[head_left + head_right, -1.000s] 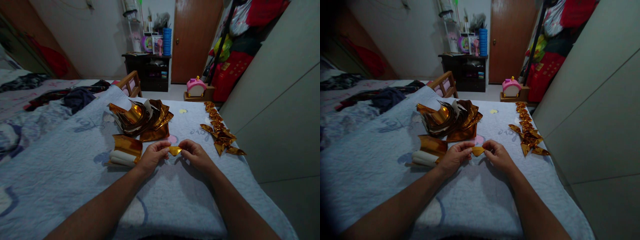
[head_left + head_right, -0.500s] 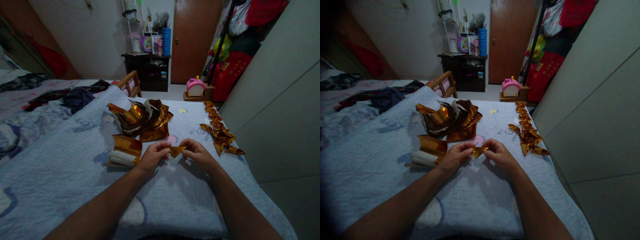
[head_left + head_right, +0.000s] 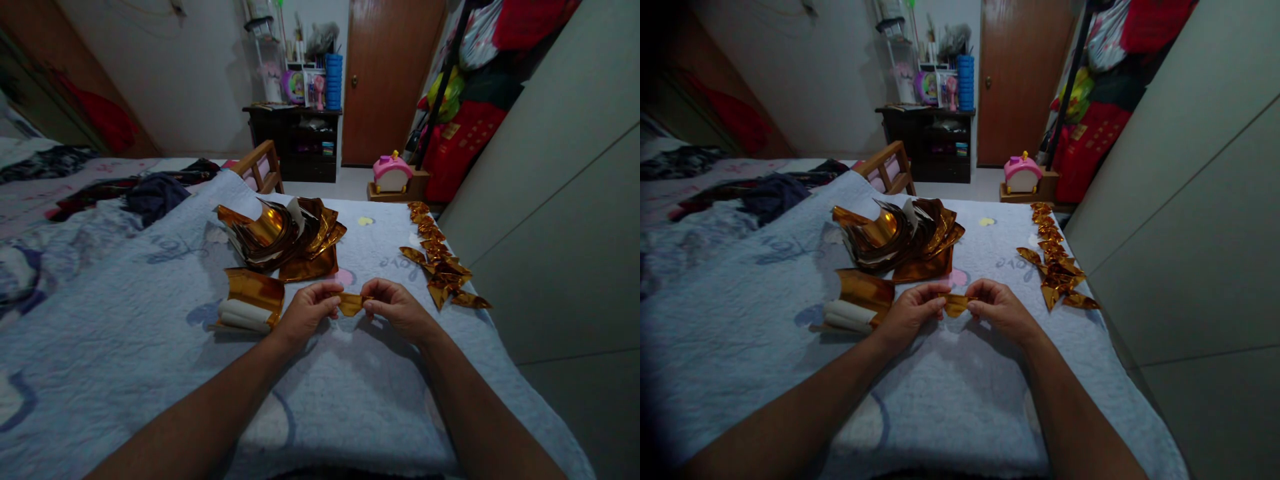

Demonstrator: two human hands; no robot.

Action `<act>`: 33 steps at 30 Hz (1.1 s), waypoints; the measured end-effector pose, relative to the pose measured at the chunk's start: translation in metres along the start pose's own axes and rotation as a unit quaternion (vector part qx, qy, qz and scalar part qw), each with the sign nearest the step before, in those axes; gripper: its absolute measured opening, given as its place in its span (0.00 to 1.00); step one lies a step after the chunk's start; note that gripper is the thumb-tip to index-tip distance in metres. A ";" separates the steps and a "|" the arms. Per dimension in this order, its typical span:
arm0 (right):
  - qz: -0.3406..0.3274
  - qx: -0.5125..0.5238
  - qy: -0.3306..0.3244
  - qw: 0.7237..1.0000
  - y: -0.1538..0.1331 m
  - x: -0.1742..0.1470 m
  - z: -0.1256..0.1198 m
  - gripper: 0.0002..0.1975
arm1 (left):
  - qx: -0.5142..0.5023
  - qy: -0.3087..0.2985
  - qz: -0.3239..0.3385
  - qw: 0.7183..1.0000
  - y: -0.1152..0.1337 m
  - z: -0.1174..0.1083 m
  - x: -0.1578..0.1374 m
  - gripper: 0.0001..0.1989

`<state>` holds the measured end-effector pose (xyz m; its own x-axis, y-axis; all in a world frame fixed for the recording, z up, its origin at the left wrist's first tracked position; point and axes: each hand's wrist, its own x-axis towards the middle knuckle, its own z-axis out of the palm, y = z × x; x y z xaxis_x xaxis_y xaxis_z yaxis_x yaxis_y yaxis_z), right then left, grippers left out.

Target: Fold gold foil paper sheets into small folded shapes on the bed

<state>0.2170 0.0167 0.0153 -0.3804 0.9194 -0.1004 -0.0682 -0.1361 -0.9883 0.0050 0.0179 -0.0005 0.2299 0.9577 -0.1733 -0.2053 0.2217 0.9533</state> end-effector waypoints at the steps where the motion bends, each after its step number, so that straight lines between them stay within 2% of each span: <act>1: 0.001 -0.003 0.001 1.000 -0.001 0.000 0.000 0.13 | 0.010 -0.003 0.011 1.000 0.001 0.000 0.000 0.16; 7: 0.000 0.014 0.003 1.000 0.000 0.000 -0.002 0.12 | 0.041 -0.020 0.063 0.997 0.004 0.001 -0.003 0.15; 16: -0.014 0.065 -0.006 0.998 0.007 0.002 -0.006 0.13 | 0.016 -0.087 0.024 0.996 0.001 -0.004 -0.005 0.18; 20: 0.002 0.104 -0.010 0.995 0.006 0.002 -0.006 0.15 | 0.003 -0.115 0.028 0.993 -0.003 -0.006 -0.004 0.17; 33: 0.029 0.130 -0.026 0.991 0.013 0.002 -0.008 0.16 | -0.054 -0.134 0.008 0.990 -0.005 -0.008 -0.002 0.17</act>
<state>0.2227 0.0193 0.0010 -0.4371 0.8879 -0.1432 -0.2773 -0.2845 -0.9177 -0.0020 0.0161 -0.0071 0.4662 0.8817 -0.0725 -0.3078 0.2385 0.9211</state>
